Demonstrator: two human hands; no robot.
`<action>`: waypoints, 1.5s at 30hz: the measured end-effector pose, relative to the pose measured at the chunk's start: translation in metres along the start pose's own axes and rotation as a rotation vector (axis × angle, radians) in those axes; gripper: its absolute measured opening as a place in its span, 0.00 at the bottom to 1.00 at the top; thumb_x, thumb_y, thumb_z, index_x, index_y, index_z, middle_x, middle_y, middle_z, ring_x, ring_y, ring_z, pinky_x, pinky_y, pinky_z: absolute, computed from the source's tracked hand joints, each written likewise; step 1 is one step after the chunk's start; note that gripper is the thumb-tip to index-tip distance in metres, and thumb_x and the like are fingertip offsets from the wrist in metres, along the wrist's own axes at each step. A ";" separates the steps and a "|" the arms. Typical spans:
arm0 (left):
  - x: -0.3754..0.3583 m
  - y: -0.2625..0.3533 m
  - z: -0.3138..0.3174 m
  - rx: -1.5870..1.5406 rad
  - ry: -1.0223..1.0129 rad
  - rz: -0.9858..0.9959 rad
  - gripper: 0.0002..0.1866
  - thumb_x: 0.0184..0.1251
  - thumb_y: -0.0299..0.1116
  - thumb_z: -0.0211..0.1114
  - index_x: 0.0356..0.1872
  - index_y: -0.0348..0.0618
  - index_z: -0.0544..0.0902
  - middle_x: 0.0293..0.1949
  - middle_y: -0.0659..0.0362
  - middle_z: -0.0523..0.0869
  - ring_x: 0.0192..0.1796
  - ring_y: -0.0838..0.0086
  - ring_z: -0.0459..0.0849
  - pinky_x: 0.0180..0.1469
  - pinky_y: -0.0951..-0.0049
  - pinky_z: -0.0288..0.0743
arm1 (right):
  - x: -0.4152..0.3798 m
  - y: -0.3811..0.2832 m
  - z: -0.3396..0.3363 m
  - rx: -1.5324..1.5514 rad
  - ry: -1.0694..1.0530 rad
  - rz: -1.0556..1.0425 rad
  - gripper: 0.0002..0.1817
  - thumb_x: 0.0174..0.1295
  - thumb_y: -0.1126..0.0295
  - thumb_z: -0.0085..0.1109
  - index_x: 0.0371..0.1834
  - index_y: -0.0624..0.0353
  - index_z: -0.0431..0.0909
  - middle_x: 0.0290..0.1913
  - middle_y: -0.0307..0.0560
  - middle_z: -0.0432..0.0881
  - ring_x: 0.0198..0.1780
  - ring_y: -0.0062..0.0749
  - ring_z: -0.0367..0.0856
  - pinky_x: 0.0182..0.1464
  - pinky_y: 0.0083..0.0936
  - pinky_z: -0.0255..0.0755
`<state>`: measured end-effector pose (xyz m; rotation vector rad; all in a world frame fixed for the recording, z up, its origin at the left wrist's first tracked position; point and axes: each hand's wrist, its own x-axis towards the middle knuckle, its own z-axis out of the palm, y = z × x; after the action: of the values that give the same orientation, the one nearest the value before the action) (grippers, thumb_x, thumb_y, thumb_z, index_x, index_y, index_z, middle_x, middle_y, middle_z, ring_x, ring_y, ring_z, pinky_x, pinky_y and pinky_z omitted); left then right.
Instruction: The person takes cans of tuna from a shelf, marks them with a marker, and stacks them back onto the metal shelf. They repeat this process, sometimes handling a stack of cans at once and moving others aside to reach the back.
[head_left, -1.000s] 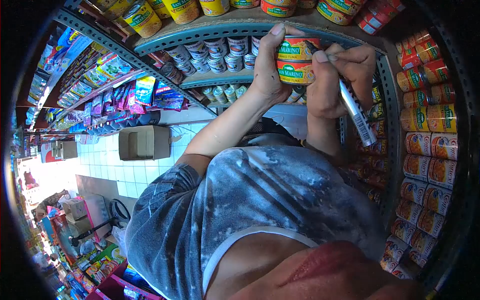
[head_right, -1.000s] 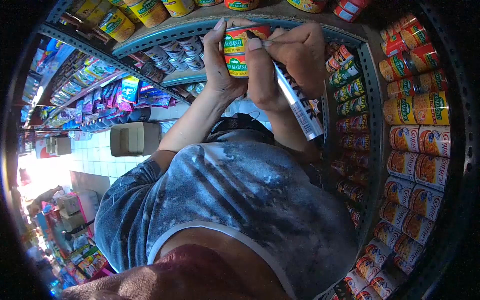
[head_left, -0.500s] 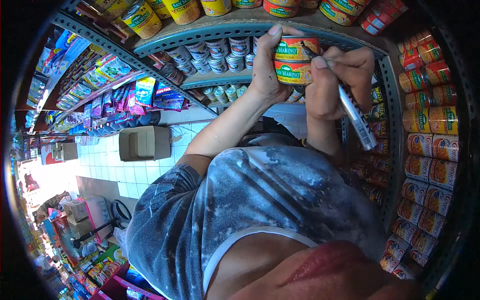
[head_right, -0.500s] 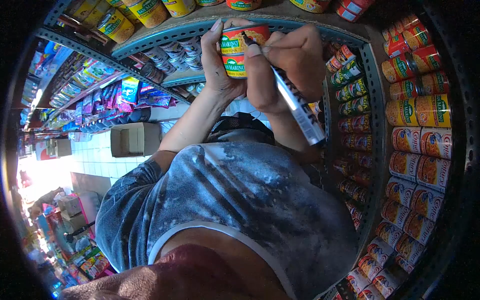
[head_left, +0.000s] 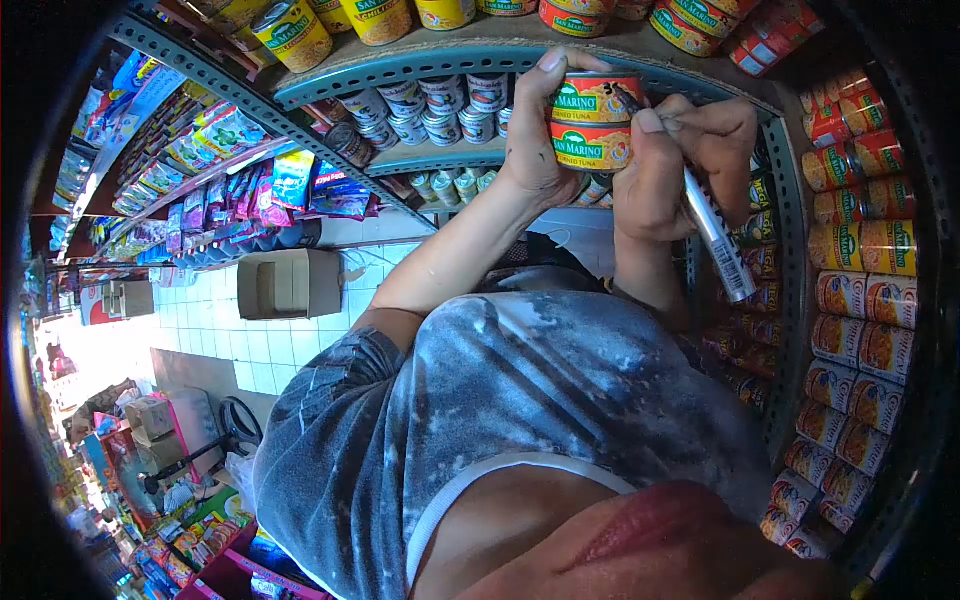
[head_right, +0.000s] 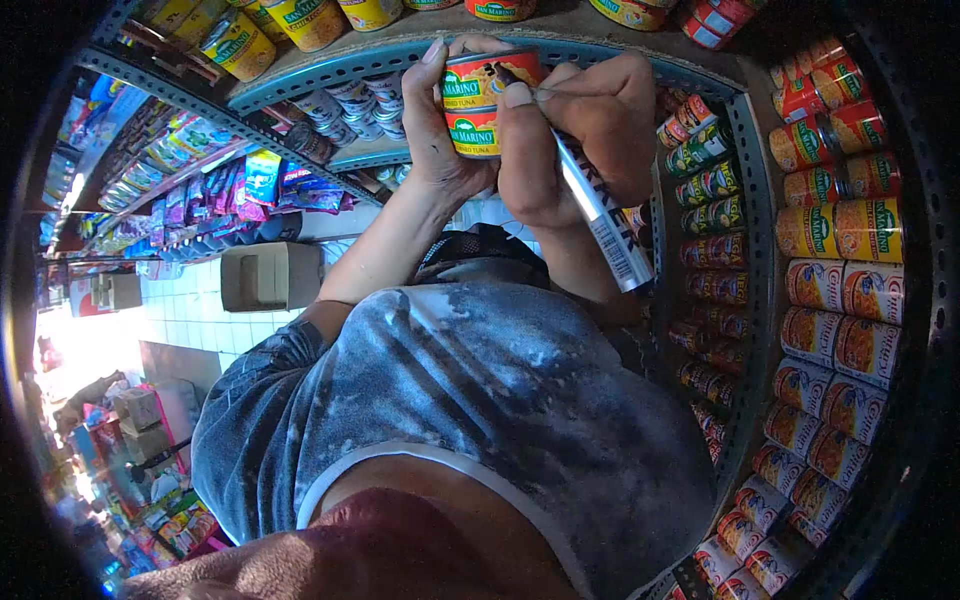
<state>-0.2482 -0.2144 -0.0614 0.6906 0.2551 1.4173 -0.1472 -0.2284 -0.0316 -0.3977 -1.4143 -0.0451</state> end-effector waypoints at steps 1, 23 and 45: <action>0.000 0.000 0.000 0.000 0.000 0.000 0.28 0.70 0.58 0.46 0.47 0.41 0.79 0.43 0.50 0.84 0.44 0.67 0.83 0.49 0.66 0.78 | -0.001 -0.001 0.001 0.000 0.000 0.000 0.04 0.49 0.83 0.57 0.23 0.66 0.72 0.30 0.48 0.69 0.24 0.23 0.68 0.28 0.21 0.67; 0.008 0.005 -0.001 -0.217 -0.075 -0.131 0.31 0.68 0.59 0.48 0.46 0.37 0.78 0.37 0.43 0.85 0.38 0.57 0.87 0.40 0.58 0.84 | 0.005 -0.007 -0.004 0.111 0.142 -0.043 0.04 0.48 0.81 0.54 0.26 0.63 0.70 0.24 0.49 0.71 0.24 0.23 0.65 0.23 0.18 0.66; 0.011 0.008 -0.004 -0.200 -0.171 -0.052 0.29 0.74 0.55 0.43 0.48 0.35 0.76 0.40 0.40 0.84 0.36 0.59 0.87 0.37 0.65 0.85 | -0.006 -0.014 -0.014 0.082 -0.099 0.020 0.08 0.49 0.83 0.59 0.29 0.63 0.70 0.32 0.50 0.69 0.32 0.27 0.69 0.36 0.25 0.72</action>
<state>-0.2549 -0.2030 -0.0577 0.6310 -0.0032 1.3053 -0.1386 -0.2468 -0.0353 -0.3501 -1.5044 0.0498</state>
